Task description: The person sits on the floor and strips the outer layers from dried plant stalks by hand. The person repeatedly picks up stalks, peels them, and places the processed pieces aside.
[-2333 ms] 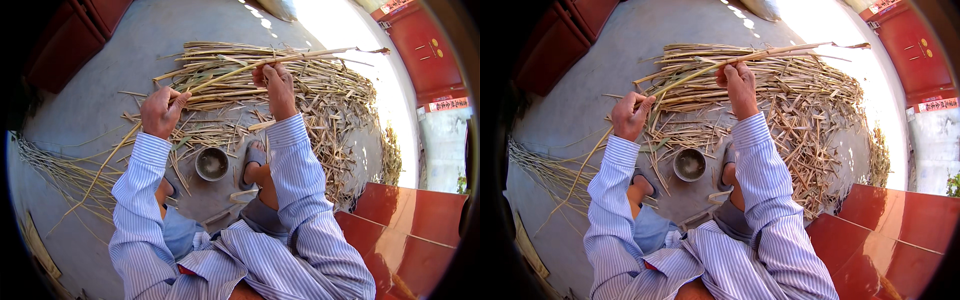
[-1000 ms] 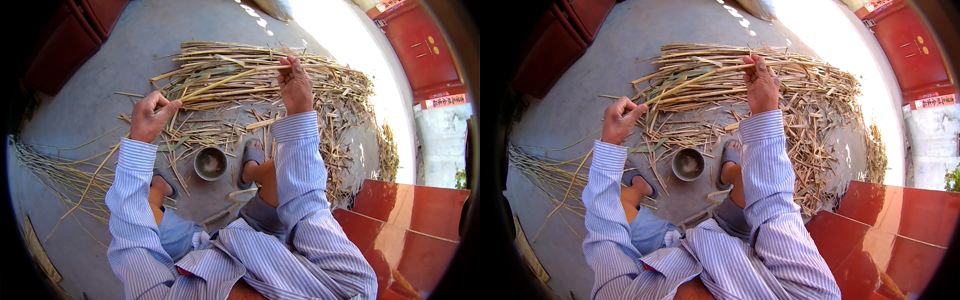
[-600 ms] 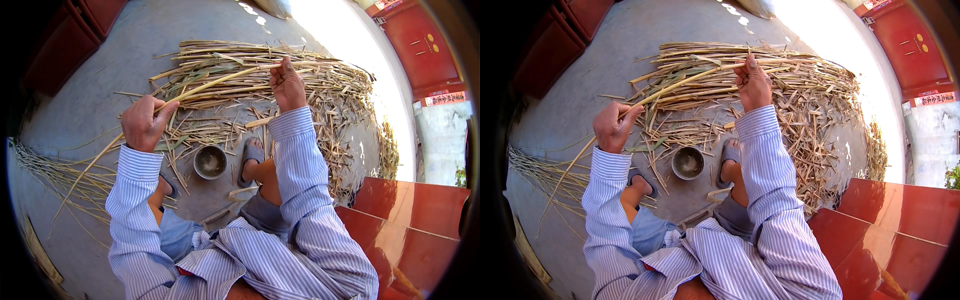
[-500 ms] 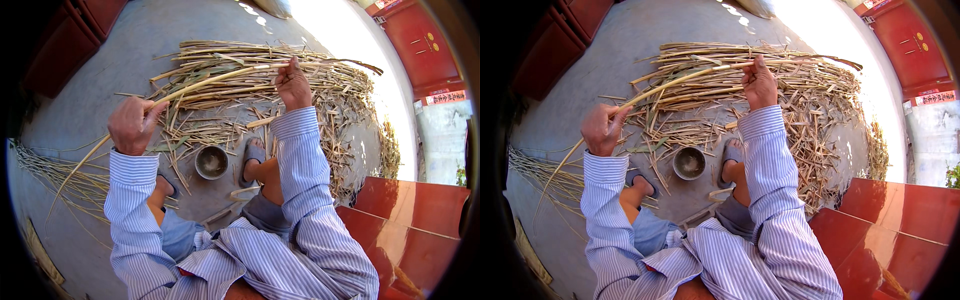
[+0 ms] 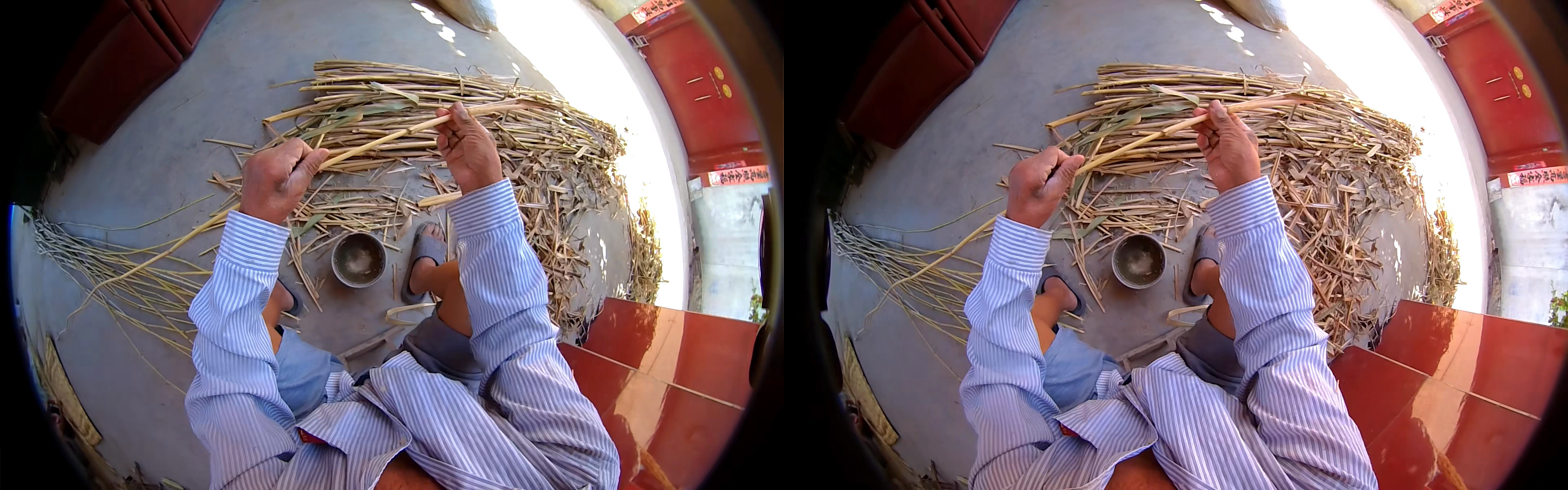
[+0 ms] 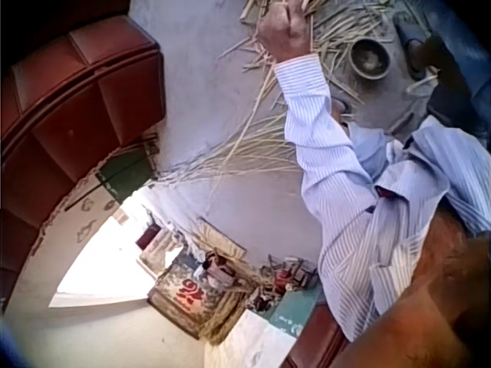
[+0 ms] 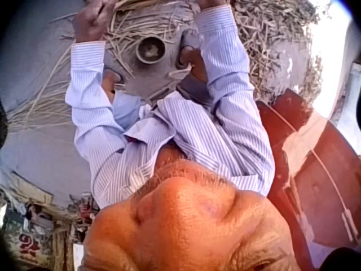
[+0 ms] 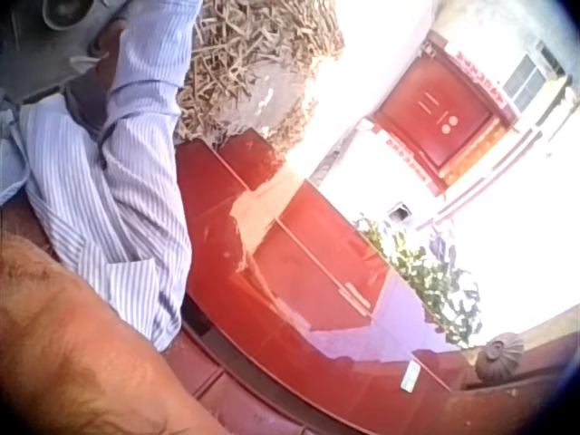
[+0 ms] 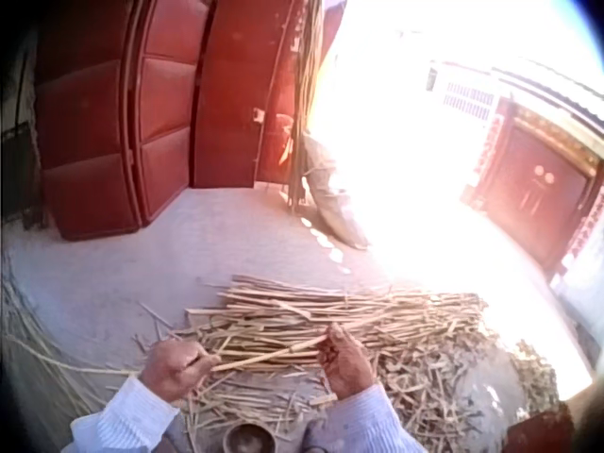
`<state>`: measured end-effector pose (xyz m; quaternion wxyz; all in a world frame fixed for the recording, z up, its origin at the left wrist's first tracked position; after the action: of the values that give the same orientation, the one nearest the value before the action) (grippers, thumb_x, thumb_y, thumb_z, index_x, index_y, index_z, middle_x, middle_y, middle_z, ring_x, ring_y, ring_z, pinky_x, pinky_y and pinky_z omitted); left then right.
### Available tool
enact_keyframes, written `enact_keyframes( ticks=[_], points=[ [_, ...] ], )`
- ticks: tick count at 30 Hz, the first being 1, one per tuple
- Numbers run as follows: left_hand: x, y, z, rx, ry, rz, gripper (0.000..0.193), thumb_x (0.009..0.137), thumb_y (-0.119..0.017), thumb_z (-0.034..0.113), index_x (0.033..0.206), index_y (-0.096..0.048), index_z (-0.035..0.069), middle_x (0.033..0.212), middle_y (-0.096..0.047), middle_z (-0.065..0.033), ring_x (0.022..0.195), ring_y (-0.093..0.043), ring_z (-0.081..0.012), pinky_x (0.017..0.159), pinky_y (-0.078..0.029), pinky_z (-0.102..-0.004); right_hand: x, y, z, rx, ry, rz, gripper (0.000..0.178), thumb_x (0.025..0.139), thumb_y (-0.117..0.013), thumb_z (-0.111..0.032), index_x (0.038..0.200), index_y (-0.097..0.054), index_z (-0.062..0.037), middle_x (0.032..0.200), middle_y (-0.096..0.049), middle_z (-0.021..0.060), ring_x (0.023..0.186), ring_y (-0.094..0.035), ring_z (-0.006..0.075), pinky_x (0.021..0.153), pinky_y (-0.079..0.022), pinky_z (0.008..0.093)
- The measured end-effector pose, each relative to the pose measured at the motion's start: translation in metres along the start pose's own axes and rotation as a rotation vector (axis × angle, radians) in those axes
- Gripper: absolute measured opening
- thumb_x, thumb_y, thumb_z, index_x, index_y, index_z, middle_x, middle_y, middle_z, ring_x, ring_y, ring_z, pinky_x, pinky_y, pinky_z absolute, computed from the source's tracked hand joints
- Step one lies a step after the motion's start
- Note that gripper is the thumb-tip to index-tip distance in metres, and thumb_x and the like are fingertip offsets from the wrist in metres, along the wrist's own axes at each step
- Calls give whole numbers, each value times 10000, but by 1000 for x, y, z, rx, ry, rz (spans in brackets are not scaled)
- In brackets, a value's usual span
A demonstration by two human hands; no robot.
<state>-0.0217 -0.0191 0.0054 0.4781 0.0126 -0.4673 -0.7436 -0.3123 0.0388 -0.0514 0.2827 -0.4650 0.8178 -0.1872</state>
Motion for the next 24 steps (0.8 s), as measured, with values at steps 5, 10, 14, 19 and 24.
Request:
enact_keyframes(
  ticks=[5,10,14,19,24],
  points=[
    [-10,-10,-1,-264,121,-185,254,807,-766,245,785,-646,21,621,-577,-67,533,-520,-141,500,-407,-298,0,12,-7,-63,-40,32,172,933,-646,-243,955,-626,-74,867,-700,50,717,-641,107,590,-512,202],
    [-16,7,-21,-363,224,-167,216,812,-772,127,725,-611,12,594,-567,-16,525,-473,-57,469,-371,-242,25,78,-54,163,169,215,155,912,-672,-226,906,-652,-73,846,-695,39,723,-634,107,557,-498,205],
    [-14,16,-25,-322,270,-178,229,810,-774,117,708,-599,10,584,-534,12,532,-427,-38,470,-351,-228,19,141,-88,271,316,632,263,938,-632,-299,1024,-605,-52,969,-685,56,885,-629,149,754,-508,278],
    [-10,2,-18,-347,244,-200,246,808,-776,128,695,-592,10,576,-522,7,528,-417,-40,466,-338,-228,-4,68,-50,80,-41,235,450,989,-534,-313,1259,-471,41,1256,-573,157,1120,-577,216,855,-515,305],
    [-11,0,-19,-307,229,-194,249,805,-779,130,694,-588,15,583,-542,-12,521,-432,-53,465,-352,-238,-10,0,-13,-76,-15,-70,244,976,-575,-228,1137,-572,-45,1059,-698,78,885,-675,131,664,-531,223]
  ],
)
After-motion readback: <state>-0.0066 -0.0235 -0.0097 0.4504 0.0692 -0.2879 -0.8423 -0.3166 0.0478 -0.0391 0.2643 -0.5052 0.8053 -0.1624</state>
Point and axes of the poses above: each hand's wrist, its own x-axis towards the middle knuckle, its own y-axis out of the back of the hand, z = x × y, the point moved 4 cm from there along x, towards the middle knuckle
